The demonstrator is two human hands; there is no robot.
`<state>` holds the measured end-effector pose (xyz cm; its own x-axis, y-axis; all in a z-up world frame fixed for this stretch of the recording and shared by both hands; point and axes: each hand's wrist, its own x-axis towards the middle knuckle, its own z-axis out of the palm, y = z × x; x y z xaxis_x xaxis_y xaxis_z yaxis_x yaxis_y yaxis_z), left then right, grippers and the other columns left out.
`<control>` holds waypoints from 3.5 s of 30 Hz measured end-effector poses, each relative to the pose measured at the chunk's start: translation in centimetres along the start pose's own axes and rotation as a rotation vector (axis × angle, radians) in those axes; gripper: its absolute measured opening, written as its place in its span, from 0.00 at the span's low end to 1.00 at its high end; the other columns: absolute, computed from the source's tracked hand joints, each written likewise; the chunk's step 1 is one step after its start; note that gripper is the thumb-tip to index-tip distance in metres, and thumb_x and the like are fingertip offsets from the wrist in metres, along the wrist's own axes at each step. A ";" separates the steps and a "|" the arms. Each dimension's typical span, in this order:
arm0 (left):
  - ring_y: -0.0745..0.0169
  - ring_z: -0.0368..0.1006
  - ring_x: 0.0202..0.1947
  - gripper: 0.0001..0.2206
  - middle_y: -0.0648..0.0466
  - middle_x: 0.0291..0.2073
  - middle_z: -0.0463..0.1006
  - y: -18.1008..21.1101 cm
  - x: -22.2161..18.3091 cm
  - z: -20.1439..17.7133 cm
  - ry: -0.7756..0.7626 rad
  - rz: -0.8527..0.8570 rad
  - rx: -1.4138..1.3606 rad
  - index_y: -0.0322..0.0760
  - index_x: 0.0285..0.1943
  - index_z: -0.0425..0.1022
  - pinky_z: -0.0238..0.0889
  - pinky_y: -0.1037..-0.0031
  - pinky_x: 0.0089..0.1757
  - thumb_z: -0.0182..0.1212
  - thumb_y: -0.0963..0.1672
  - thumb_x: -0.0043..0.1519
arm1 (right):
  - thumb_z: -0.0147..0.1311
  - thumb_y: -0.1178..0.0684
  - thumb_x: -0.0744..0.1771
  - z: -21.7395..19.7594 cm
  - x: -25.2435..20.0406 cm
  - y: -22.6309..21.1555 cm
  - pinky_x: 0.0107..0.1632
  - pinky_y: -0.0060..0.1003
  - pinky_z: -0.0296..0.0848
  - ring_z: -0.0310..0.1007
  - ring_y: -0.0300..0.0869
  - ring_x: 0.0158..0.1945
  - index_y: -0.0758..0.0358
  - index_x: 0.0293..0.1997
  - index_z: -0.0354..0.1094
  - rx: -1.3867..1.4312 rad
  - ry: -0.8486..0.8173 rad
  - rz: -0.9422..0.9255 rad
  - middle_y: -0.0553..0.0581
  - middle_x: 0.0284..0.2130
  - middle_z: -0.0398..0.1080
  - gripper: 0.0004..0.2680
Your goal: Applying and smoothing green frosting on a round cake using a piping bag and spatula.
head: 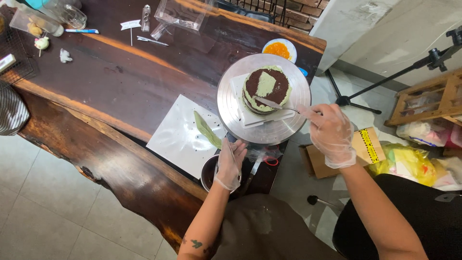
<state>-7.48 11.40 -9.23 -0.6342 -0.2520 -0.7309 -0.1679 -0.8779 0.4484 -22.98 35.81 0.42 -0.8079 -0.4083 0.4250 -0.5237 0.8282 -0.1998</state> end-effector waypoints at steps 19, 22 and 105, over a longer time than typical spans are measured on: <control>0.35 0.46 0.73 0.35 0.31 0.72 0.45 3.0 -3.4 2.3 -0.074 0.069 0.122 0.13 0.71 0.30 0.46 0.50 0.70 0.30 0.54 0.73 | 0.52 0.59 0.68 2.9 2.1 -0.9 0.49 0.45 0.77 0.69 0.44 0.51 0.35 0.59 0.76 0.058 -0.095 0.127 0.46 0.41 0.67 0.17; 0.36 0.45 0.73 0.36 0.32 0.73 0.44 3.7 -3.8 3.1 -0.027 0.077 0.113 0.13 0.72 0.32 0.45 0.52 0.70 0.30 0.55 0.72 | 0.53 0.57 0.68 3.3 2.4 -1.3 0.50 0.42 0.77 0.69 0.42 0.49 0.31 0.58 0.76 0.037 -0.073 0.070 0.44 0.40 0.67 0.16; 0.33 0.48 0.72 0.34 0.36 0.75 0.49 6.2 -1.0 1.8 -0.068 -0.064 0.166 0.33 0.78 0.44 0.48 0.51 0.67 0.31 0.57 0.69 | 0.48 0.64 0.63 -2.9 9.2 1.0 0.63 0.50 0.66 0.69 0.50 0.57 0.46 0.49 0.80 0.372 -0.672 0.019 0.57 0.44 0.76 0.17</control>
<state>-9.21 6.93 -4.81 -0.6668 -0.1649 -0.7267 -0.3284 -0.8104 0.4852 -30.21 34.01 6.69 -0.7462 -0.6394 -0.1853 -0.4685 0.7021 -0.5362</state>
